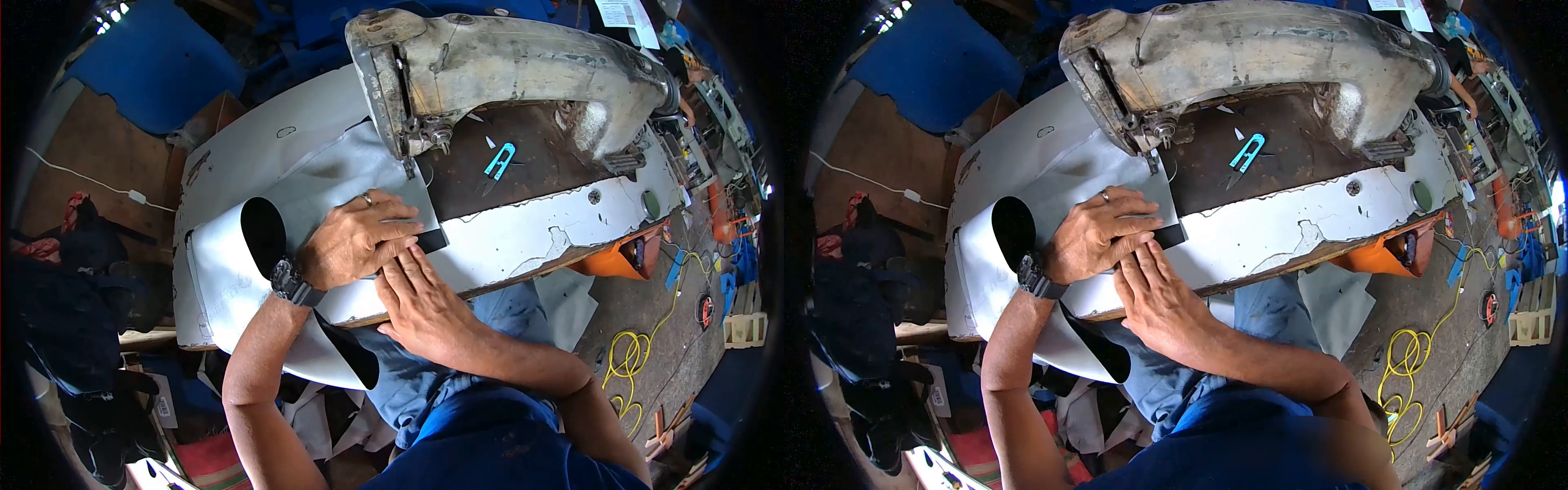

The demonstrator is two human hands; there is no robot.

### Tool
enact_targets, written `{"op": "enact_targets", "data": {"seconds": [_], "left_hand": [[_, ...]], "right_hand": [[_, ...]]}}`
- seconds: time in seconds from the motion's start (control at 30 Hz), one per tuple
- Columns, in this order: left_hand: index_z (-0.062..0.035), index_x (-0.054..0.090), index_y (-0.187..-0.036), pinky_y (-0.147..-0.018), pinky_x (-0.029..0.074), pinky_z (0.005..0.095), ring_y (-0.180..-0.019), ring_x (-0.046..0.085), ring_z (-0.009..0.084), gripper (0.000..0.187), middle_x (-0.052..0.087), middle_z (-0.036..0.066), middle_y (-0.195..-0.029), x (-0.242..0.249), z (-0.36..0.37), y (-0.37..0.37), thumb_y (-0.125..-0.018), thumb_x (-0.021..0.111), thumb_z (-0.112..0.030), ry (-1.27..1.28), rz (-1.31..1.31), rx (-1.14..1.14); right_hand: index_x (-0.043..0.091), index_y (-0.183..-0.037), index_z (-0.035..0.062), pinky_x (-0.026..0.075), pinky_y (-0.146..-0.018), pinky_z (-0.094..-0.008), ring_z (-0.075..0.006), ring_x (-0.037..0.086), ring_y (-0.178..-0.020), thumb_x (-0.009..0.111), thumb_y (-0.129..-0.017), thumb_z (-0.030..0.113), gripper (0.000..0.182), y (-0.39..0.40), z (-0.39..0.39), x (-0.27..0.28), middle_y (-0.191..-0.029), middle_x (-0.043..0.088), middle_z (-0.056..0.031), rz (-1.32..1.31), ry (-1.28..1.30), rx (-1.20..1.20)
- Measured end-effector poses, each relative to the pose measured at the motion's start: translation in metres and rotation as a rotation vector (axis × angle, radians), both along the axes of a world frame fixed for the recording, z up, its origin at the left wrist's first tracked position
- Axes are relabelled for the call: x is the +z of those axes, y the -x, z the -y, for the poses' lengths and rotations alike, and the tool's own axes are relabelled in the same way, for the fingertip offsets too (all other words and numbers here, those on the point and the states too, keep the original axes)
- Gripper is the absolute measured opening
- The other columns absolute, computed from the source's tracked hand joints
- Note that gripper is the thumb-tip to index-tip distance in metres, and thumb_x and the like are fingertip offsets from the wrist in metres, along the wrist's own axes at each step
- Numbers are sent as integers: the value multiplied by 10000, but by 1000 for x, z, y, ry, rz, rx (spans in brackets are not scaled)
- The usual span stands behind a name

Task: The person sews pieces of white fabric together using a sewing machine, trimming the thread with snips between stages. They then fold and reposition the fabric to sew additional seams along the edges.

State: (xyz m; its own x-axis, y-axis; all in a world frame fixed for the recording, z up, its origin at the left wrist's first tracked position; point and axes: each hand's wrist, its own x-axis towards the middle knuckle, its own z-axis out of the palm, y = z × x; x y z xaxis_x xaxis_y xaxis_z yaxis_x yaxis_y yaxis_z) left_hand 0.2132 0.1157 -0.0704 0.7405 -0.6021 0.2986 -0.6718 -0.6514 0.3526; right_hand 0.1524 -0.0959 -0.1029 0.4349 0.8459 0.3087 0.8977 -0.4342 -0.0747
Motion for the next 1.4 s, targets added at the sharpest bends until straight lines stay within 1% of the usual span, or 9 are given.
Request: {"op": "enact_targets", "data": {"seconds": [0.17,0.27,0.33,0.4,0.5,0.6,0.83,1.13,1.4], "left_hand": [[-142,819,-1246,-1076,589,467,-1282,671,327,328,779,72,-1304,-1,-1,1,-1062,678,-373,12,-16,-6],[-142,824,-1214,-1054,595,422,-1264,667,290,269,774,54,-1299,-1,-3,0,-1035,718,-311,-7,38,-27],[-143,820,-1231,-1066,592,422,-1289,658,295,278,762,58,-1330,-1,-5,-1,-1007,737,-285,-37,50,-48],[-143,817,-1240,-1073,591,422,-1305,652,299,289,754,61,-1349,2,-6,-1,-988,749,-268,-50,62,-67],[-166,808,-1279,-1089,589,441,-1323,651,308,336,736,57,-1394,1,-10,-3,-959,775,-263,-64,38,-78],[-180,805,-1294,-1085,594,447,-1322,656,307,350,730,49,-1409,-1,-11,-4,-958,781,-275,-83,51,-85],[-190,802,-1296,-1056,609,445,-1306,664,303,346,736,32,-1393,1,-15,-10,-972,761,-302,-89,91,-120],[-198,803,-1294,-1046,613,445,-1296,664,306,321,731,33,-1401,-3,-26,-25,-997,724,-294,-106,124,-146],[-183,810,-1241,-1043,610,401,-1264,666,275,292,732,20,-1372,-7,-33,-47,-956,755,-214,-78,176,-107]], "right_hand": [[581,-1388,-136,308,-1290,-635,-539,492,-1443,772,-940,470,778,3,-3,4,-1442,524,-422,-43,-10,20],[576,-1374,-138,330,-1284,-630,-552,482,-1443,737,-988,452,723,11,2,7,-1425,511,-441,-111,-110,143],[597,-1386,-82,346,-1288,-602,-466,484,-1472,687,-1047,400,597,24,16,5,-1474,552,-291,-271,-238,293],[644,-1366,-38,372,-1279,-580,-392,499,-1472,710,-1035,402,554,26,39,14,-1476,586,-206,-395,-302,348],[703,-1279,-28,466,-1196,-530,-342,540,-1410,768,-997,391,509,-3,71,23,-1414,634,-198,-220,-326,159],[667,-1354,-26,441,-1184,-557,-364,475,-1450,747,-1000,451,600,-31,81,23,-1493,571,-203,-117,-150,-57],[644,-1382,-27,425,-1177,-591,-392,443,-1457,682,-1017,573,703,-34,71,5,-1534,528,-210,-93,-113,-18],[643,-1369,-38,441,-1168,-573,-386,453,-1414,670,-1019,590,720,-41,62,19,-1538,532,-218,-166,-76,-40],[630,-1385,-31,434,-1163,-542,-396,481,-1386,667,-1025,567,699,-57,52,26,-1464,610,-215,-199,-82,-82]]}}
